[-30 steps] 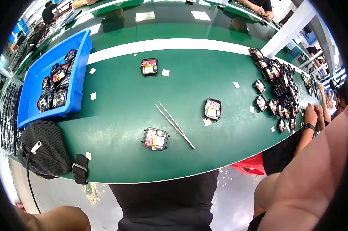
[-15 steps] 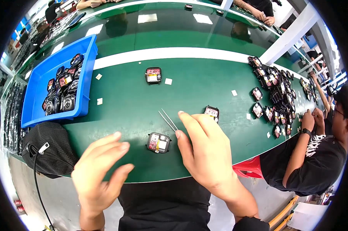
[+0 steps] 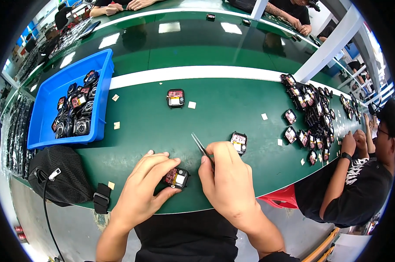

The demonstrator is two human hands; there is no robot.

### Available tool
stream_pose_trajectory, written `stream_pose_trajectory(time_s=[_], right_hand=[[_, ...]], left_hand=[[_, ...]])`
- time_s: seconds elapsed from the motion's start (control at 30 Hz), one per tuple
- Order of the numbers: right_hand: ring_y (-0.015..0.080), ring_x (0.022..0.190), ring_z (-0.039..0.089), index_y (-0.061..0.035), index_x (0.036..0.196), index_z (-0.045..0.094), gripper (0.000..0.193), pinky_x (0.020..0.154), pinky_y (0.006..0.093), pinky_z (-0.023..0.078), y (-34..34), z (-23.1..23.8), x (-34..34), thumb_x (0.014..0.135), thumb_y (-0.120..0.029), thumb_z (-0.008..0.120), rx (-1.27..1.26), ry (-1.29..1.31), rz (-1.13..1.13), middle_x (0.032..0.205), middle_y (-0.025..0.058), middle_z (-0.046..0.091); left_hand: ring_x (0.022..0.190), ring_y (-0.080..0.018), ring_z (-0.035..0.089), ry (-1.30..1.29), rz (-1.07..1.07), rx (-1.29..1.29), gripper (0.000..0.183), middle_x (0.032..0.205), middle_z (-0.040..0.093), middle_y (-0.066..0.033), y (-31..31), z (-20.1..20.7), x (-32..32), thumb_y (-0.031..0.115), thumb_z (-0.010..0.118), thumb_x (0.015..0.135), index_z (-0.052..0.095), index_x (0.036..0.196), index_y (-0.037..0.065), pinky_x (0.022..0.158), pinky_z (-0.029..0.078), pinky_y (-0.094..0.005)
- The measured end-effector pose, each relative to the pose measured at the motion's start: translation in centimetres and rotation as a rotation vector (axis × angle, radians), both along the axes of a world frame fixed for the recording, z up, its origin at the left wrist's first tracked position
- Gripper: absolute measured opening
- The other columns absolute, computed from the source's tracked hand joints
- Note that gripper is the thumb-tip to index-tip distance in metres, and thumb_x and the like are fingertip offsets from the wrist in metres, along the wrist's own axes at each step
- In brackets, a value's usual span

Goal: Inspecting and assembling small electronic dashboard or watch components using tweezers at a factory workbench.

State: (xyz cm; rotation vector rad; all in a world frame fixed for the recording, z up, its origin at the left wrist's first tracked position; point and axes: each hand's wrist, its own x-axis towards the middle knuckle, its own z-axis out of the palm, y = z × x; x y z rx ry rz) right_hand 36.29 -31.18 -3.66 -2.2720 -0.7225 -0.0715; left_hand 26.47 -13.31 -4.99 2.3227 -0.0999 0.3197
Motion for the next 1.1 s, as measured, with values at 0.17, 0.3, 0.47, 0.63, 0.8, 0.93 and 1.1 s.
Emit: stream_pose_trajectory(time_s=[0.17, 0.3, 0.47, 0.63, 0.8, 0.93, 1.1], right_hand=[[0.0109, 0.066, 0.056, 0.0019, 0.107, 0.056, 0.014, 0.060, 0.0285, 0.045, -1.4, 0.6, -0.6, 0.095, 0.000, 0.063, 0.250, 0.576, 0.191, 0.085, 0.0077, 0.059], [0.0070, 0.091, 0.060, 0.0051, 0.124, 0.056, 0.028, 0.075, 0.0241, 0.049, -1.6, 0.4, -1.2, 0.098, -0.001, 0.064, 0.321, 1.063, 0.376, 0.099, 0.0055, 0.067], [0.0001, 0.066, 0.051, -0.0009, 0.119, 0.057, 0.022, 0.054, 0.0206, 0.037, -1.0, 0.5, -3.4, 0.100, -0.006, 0.067, 0.702, 1.120, 0.238, 0.084, -0.0016, 0.064], [-0.0007, 0.058, 0.044, -0.0036, 0.114, 0.052, 0.018, 0.049, 0.0197, 0.030, -1.0, 0.6, -3.6, 0.101, -0.005, 0.064, 0.880, 1.371, 0.185, 0.084, 0.0005, 0.065], [-0.0004, 0.048, 0.033, -0.0048, 0.114, 0.049, 0.018, 0.043, 0.0227, 0.020, 0.0, 0.8, -3.6, 0.103, -0.010, 0.063, 0.893, 1.581, 0.186, 0.069, -0.0024, 0.057], [0.0036, 0.057, 0.044, -0.0031, 0.117, 0.049, 0.022, 0.049, 0.0234, 0.032, -0.2, 0.1, -3.5, 0.104, -0.015, 0.062, 0.945, 1.634, 0.347, 0.085, 0.0037, 0.061], [0.0156, 0.093, 0.054, 0.0051, 0.137, 0.045, 0.040, 0.080, 0.0334, 0.049, -0.7, 0.1, -3.2, 0.108, -0.020, 0.055, 0.602, 0.963, 0.433, 0.121, 0.0136, 0.051]], left_hand=[[0.123, -0.0327, 0.064, -0.089, -0.036, -0.147, 0.060, 0.121, 0.070, -0.0108, 0.4, -0.2, -0.7, 0.013, 0.091, 0.069, 0.067, 0.124, 0.007, 0.111, 0.045, -0.0517], [0.120, -0.0338, 0.066, -0.130, -0.133, -0.145, 0.054, 0.116, 0.073, -0.0108, 0.7, 0.0, -0.9, 0.012, 0.090, 0.070, 0.070, 0.119, 0.006, 0.110, 0.047, -0.0526], [0.115, -0.0363, 0.070, -0.322, -0.110, -0.176, 0.050, 0.119, 0.071, -0.0154, -0.3, -0.6, -1.6, 0.010, 0.089, 0.071, 0.070, 0.117, 0.005, 0.099, 0.056, -0.0500], [0.106, -0.0404, 0.072, -0.471, -0.060, -0.226, 0.055, 0.114, 0.070, -0.0202, -0.9, -1.4, -1.9, 0.022, 0.093, 0.072, 0.065, 0.115, 0.002, 0.088, 0.063, -0.0477], [0.104, -0.0384, 0.072, -0.489, -0.005, -0.214, 0.061, 0.111, 0.070, -0.0194, -0.9, -2.1, -1.8, 0.026, 0.094, 0.071, 0.063, 0.117, 0.001, 0.089, 0.063, -0.0464], [0.108, -0.0377, 0.070, -0.522, 0.030, -0.237, 0.072, 0.119, 0.065, -0.0234, -0.5, -2.3, -1.8, 0.037, 0.093, 0.074, 0.061, 0.124, -0.003, 0.093, 0.061, -0.0474], [0.110, -0.0358, 0.069, -0.304, 0.278, -1.142, 0.082, 0.120, 0.063, -0.0227, -1.4, -1.9, -2.6, 0.037, 0.094, 0.073, 0.055, 0.133, -0.004, 0.093, 0.061, -0.0462]])
